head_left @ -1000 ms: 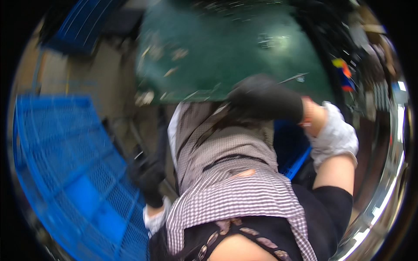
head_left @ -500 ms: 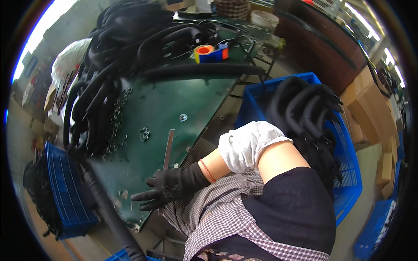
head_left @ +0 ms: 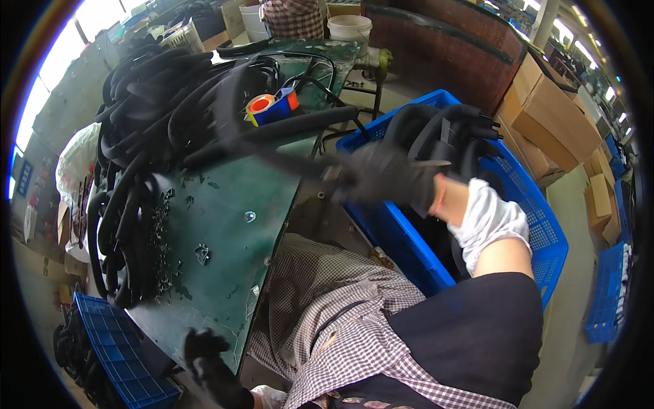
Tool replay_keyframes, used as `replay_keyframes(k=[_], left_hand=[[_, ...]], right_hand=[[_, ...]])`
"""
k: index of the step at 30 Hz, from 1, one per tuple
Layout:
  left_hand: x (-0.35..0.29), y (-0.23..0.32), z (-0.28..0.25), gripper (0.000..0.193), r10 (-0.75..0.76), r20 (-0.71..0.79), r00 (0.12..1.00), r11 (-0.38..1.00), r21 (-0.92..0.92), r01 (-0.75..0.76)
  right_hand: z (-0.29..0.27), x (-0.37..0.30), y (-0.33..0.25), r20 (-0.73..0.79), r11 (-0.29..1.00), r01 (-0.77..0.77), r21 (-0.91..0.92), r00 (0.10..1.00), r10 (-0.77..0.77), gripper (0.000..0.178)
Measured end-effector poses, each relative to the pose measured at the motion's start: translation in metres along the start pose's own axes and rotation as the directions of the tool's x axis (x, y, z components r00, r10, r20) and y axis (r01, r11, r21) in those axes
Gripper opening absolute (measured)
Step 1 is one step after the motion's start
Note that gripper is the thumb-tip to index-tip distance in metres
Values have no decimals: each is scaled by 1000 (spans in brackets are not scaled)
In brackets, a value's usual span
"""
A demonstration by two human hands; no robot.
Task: The person repeatedly picks up black rubber hoses and small metal clips from a green workbench. They attach the clips to the ends of the hoses and place the finished units into a blue crate. The process is repeated continuously throughout the clip.
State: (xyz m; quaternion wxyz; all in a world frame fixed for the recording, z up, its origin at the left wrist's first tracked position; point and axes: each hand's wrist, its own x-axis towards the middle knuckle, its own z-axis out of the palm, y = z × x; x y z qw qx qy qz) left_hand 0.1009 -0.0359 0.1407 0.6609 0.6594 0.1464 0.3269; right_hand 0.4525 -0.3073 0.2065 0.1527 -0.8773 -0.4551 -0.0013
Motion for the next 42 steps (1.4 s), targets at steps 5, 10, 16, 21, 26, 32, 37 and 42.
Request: replay_keyframes(k=[5,10,16,21,26,32,37,42], left_hand=[[-16,-13,36,45,-81,-26,996,994,71,82],[-25,-34,30,39,-203,-57,978,979,-45,200],[-20,-35,31,39,-330,-81,940,942,-84,324],[-5,-29,13,35,-427,-57,902,904,8,428],[26,-55,-8,39,-391,-88,916,908,126,400],[98,-59,-27,43,-160,-77,984,726,666,171],[147,-56,-53,37,81,-32,996,597,802,-23],[214,-46,-97,36,204,-19,979,461,884,-79]], right_hand=[[-34,-14,197,-262,865,-411,-288,902,342,49],[-7,-63,349,-340,501,-791,-352,606,719,52],[68,-95,473,72,785,-520,-336,817,572,55],[32,-66,441,-104,580,-646,-497,707,699,42],[30,57,254,-267,855,-354,-379,927,265,30],[124,161,29,-280,931,365,22,896,-344,19],[207,245,-61,-42,910,371,185,928,-370,19],[258,334,-110,-94,928,325,182,945,-312,17]])
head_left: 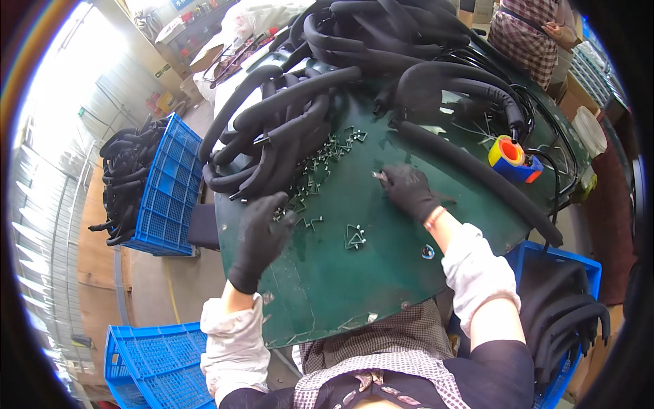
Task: The person repeatedly picks up black rubber hoses and small metal clips from a green workbench. They attach the clips to the ends of the hoses and place the finished units into a blue crate. The process is repeated continuously throughout the clip.
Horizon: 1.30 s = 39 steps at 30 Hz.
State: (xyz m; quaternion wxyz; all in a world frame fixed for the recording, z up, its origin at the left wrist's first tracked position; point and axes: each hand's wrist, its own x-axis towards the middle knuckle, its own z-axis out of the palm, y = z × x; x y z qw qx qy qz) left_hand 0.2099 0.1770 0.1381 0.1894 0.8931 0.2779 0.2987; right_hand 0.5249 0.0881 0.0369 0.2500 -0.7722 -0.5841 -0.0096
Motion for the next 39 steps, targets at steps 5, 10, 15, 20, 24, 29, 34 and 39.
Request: replay_keyframes(k=[5,10,15,20,24,29,34,39], left_hand=[[98,-31,-5,35,57,-92,994,987,155,-42],[193,-69,24,43,195,-104,975,893,431,-133],[251,-96,53,52,255,-33,966,664,732,-150],[272,-75,46,52,-175,230,957,859,512,34],[261,-50,32,38,-15,72,997,868,497,-22],[225,2,-37,34,201,-214,956,971,172,-166],[111,60,-127,26,-226,-388,894,835,-549,-27],[-32,60,-158,34,-551,-409,727,600,-800,5]], right_hand=[[32,88,-4,-56,991,-128,-51,991,125,19],[66,95,10,-68,992,2,-124,998,-10,17],[74,90,7,-168,997,22,-72,985,-34,15],[63,91,4,-176,997,-11,-81,984,-4,16],[66,91,5,-220,999,17,-39,975,-25,14],[61,89,5,-239,996,82,-19,967,-84,12],[53,69,5,-318,990,136,-35,938,-140,16],[45,18,13,-242,994,103,-47,964,-112,15]])
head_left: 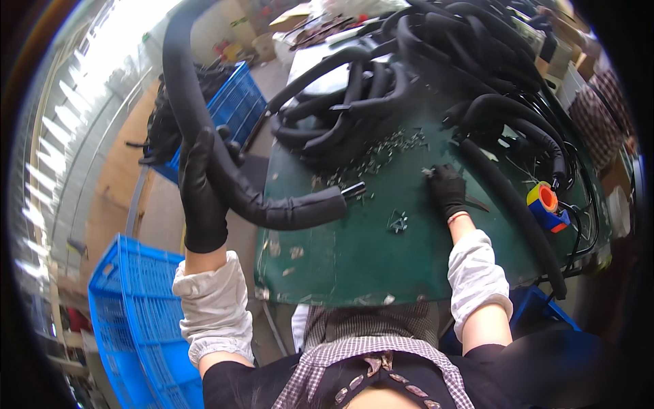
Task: The person repeatedly picks up black rubber hoses and small metal clips from a green workbench. They attach the clips to the ends of the hoses and place the finished units into a blue crate. The process is repeated continuously throughout the clip.
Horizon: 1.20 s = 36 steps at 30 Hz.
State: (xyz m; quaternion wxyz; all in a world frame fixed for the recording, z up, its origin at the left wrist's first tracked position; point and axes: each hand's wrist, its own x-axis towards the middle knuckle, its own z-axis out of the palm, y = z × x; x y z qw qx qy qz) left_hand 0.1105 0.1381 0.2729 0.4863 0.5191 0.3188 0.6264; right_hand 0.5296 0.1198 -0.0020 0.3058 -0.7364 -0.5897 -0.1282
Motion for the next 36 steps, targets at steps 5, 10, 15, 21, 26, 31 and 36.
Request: replay_keyframes(k=[5,10,15,21,26,31,36], left_hand=[[-120,-24,-115,31,-318,-284,905,948,-108,300],[-242,-67,-190,30,-536,-430,727,815,-486,314],[-344,-100,-221,33,-674,-475,566,694,-671,263],[-445,-129,-239,33,-915,-108,388,278,-866,415],[-500,-146,-226,38,-742,-295,602,595,123,794],[-445,-92,-188,50,-716,-91,692,658,246,712],[-420,-82,-162,76,-580,267,770,701,645,304]], right_hand=[[-44,-31,-30,98,994,-59,97,994,50,18],[-59,-59,-45,116,922,-81,379,992,40,27],[-105,-98,-160,463,624,-278,730,873,-152,22],[-144,-179,-266,675,552,-408,727,576,-462,18],[-142,-225,-266,598,607,-243,757,632,-493,18],[-151,-244,-247,642,600,-301,741,577,-504,22],[-153,-254,-250,665,675,-252,693,585,-464,21]])
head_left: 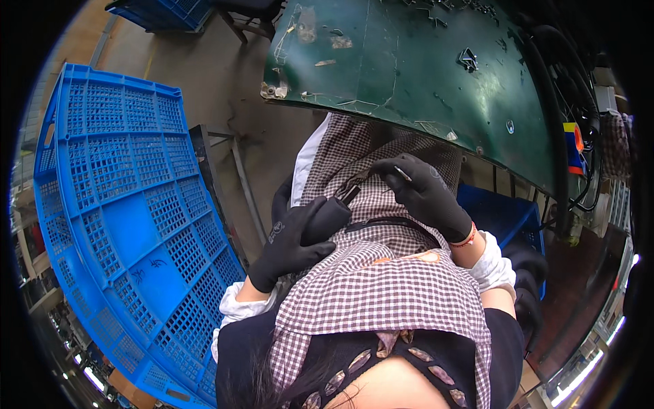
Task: The person repeatedly picks up black rubber hoses and small metal clips from a green workbench. They attach the clips to the ends of the hoses and place the finished units into a blue crate. The process is repeated continuously throughout the clip.
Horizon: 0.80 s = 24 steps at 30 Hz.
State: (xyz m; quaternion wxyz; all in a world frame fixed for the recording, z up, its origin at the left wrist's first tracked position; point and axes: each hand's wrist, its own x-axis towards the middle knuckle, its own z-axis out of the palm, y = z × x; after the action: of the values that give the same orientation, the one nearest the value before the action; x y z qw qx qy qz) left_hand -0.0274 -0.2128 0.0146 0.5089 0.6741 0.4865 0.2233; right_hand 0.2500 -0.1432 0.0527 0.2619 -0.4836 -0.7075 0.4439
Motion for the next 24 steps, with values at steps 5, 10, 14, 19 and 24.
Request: replay_keyframes(k=[5,10,14,19,24], left_hand=[[14,5,-14,73,-42,52,998,998,53,39],[18,12,-20,68,26,-85,996,999,41,-23],[32,16,-19,60,255,-201,946,966,85,-243],[54,19,-14,41,378,-187,907,903,289,-317],[62,41,-5,23,316,-241,918,923,301,-239]], right_hand=[[0,3,-14,42,996,-72,-58,996,75,27],[2,8,-18,4,998,-60,30,998,60,27],[8,14,-12,-57,995,-37,96,997,43,17],[11,19,-16,-88,904,-191,383,967,241,8],[15,25,-22,-93,908,-220,357,959,268,19]])
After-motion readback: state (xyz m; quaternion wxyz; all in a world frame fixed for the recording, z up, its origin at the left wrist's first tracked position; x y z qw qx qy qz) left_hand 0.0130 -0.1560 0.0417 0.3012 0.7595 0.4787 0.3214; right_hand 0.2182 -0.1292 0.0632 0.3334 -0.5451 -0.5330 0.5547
